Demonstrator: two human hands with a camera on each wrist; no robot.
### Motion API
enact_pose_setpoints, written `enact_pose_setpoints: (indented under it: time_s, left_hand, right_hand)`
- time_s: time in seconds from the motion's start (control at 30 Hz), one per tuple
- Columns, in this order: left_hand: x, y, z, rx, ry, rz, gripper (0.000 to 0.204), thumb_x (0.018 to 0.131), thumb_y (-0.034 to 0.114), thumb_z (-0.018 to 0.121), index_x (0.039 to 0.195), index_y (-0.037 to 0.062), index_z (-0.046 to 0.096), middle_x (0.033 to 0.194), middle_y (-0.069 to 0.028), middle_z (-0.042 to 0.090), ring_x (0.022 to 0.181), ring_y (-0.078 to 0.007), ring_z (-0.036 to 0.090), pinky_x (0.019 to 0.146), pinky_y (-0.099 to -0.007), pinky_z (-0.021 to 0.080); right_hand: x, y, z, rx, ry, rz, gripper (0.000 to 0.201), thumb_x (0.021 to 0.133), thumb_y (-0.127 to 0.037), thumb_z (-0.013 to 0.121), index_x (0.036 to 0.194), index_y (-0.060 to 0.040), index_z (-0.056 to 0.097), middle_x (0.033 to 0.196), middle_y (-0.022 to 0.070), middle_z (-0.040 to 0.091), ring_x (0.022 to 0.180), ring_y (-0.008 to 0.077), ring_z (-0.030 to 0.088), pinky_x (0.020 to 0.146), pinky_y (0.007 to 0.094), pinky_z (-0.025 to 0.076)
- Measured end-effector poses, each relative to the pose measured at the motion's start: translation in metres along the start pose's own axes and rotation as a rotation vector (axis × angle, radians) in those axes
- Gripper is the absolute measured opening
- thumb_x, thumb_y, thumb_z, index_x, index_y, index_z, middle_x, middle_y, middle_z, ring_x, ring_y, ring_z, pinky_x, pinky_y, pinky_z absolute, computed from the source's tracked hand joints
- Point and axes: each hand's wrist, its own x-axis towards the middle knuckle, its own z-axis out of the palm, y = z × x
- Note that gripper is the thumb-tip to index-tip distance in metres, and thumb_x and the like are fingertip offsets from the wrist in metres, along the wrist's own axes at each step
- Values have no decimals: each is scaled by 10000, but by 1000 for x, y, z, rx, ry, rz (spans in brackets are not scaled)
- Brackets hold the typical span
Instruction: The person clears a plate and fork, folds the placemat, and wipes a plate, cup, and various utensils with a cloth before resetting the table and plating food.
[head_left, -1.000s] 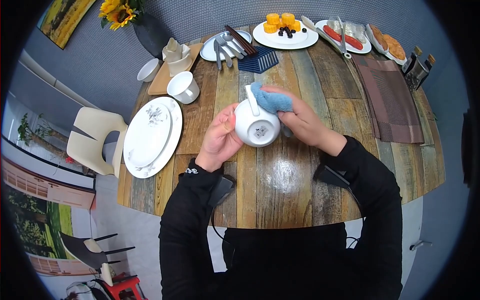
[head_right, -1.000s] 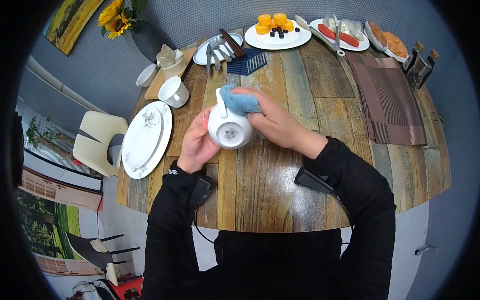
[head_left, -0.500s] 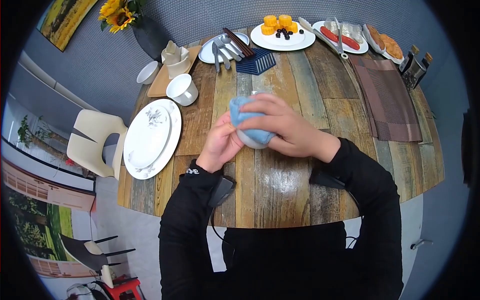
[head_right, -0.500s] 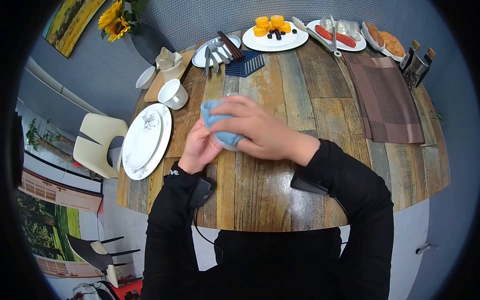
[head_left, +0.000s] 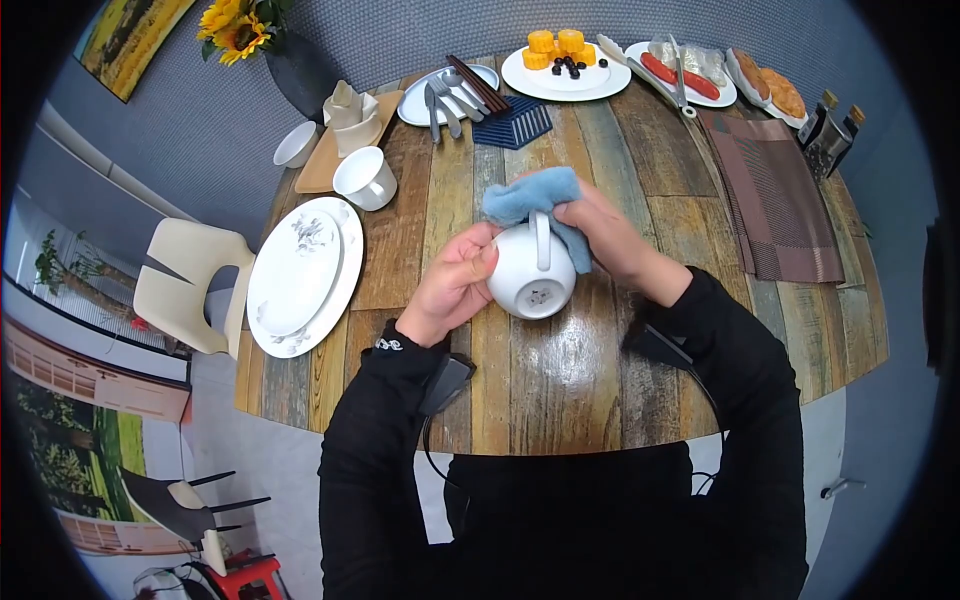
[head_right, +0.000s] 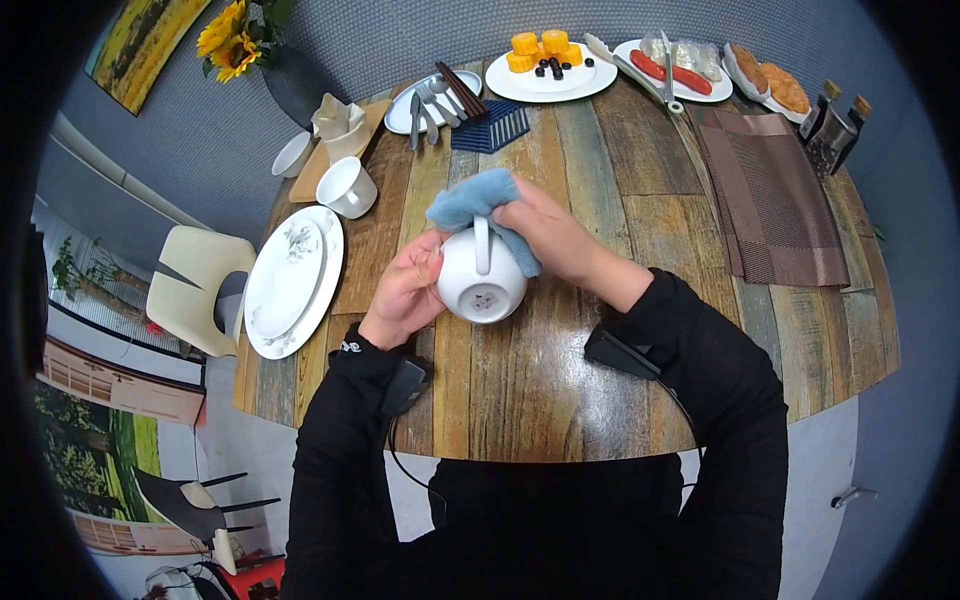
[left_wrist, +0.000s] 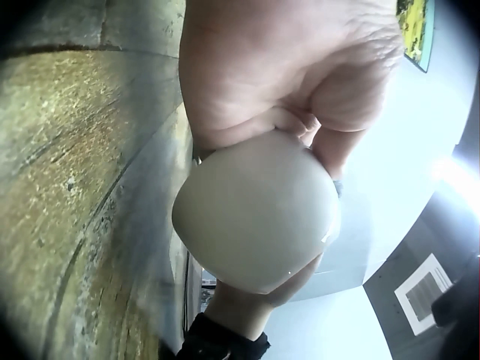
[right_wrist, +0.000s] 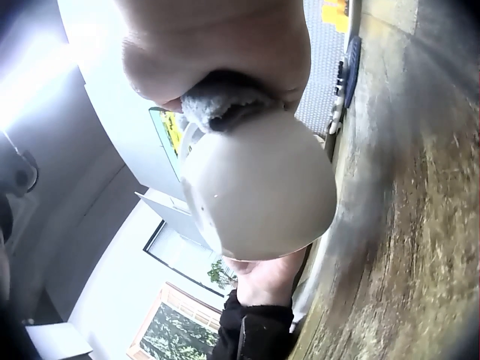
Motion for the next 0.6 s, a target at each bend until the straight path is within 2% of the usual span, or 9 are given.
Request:
enact_pose_setpoints:
  time_s: [0.07, 0.2, 0.27, 0.33, 0.4, 0.47, 0.5, 0.57, 0.6]
  left_hand:
    - [-2, 1, 2, -3, 21, 48, 363, 851, 202, 516, 1118, -22, 415, 1040, -99, 543, 941, -175, 550, 818, -302, 441]
    - [-3, 4, -7, -46, 39, 129, 319, 856, 200, 507, 1065, -29, 431, 983, -100, 556, 902, -172, 560, 805, -300, 445]
    - [-3, 2, -9, -76, 52, 139, 317, 863, 200, 493, 1073, -28, 430, 996, -106, 552, 914, -180, 558, 818, -312, 443]
    - [-2, 2, -9, -105, 64, 149, 314, 869, 200, 479, 1080, -28, 428, 1009, -111, 547, 925, -187, 556, 831, -324, 442]
    - [-1, 3, -7, -158, 176, 227, 306, 884, 192, 441, 1085, -39, 426, 1074, -131, 525, 988, -217, 533, 895, -357, 412]
    - [-1, 2, -9, -181, 202, 229, 298, 893, 186, 415, 1089, -38, 426, 1091, -138, 518, 1003, -226, 527, 905, -370, 407]
    - [-1, 2, -9, -205, 232, 228, 292, 903, 181, 389, 1093, -37, 425, 1107, -144, 511, 1018, -235, 521, 915, -382, 402]
    - [0, 0, -9, -195, 233, 231, 293, 906, 181, 379, 1098, -37, 423, 1112, -147, 508, 1018, -237, 521, 913, -386, 402]
    - [1, -1, -9, -184, 234, 224, 295, 909, 181, 369, 1102, -36, 421, 1117, -150, 505, 1018, -238, 521, 912, -391, 403]
  right_hand:
    - [-3, 10, -4, 237, 59, 310, 323, 798, -109, 400, 1096, 1, 459, 1049, 60, 510, 955, 126, 481, 849, 255, 371]
    - [-3, 21, -3, 367, 99, 316, 325, 794, -113, 410, 1097, -5, 464, 1002, 57, 527, 905, 108, 490, 793, 242, 392]
    - [0, 25, -8, 81, 90, 260, 312, 794, -101, 399, 1079, -3, 480, 977, 57, 537, 880, 110, 499, 775, 244, 399]
    - [1, 19, -10, -33, 117, 247, 299, 796, -94, 391, 1063, -1, 488, 974, 57, 543, 884, 118, 507, 781, 246, 400]
    - [2, 15, -11, -148, 147, 230, 287, 797, -86, 383, 1047, 0, 496, 970, 58, 550, 888, 126, 515, 788, 247, 401]
    - [5, 13, -10, -298, 223, -8, 291, 759, -53, 401, 1027, -9, 506, 1009, 93, 543, 944, 190, 515, 837, 279, 390]
    - [6, 9, -8, -301, 217, -10, 291, 759, -53, 401, 1027, -9, 506, 1009, 93, 543, 944, 190, 515, 837, 279, 390]
    - [7, -3, -3, -795, 63, -471, 344, 707, -38, 439, 1046, -19, 496, 1053, 133, 513, 1009, 264, 479, 898, 325, 358]
    - [5, -7, 1, -867, -28, -479, 391, 666, -25, 482, 1057, -26, 491, 1071, 150, 484, 1043, 312, 436, 918, 366, 336]
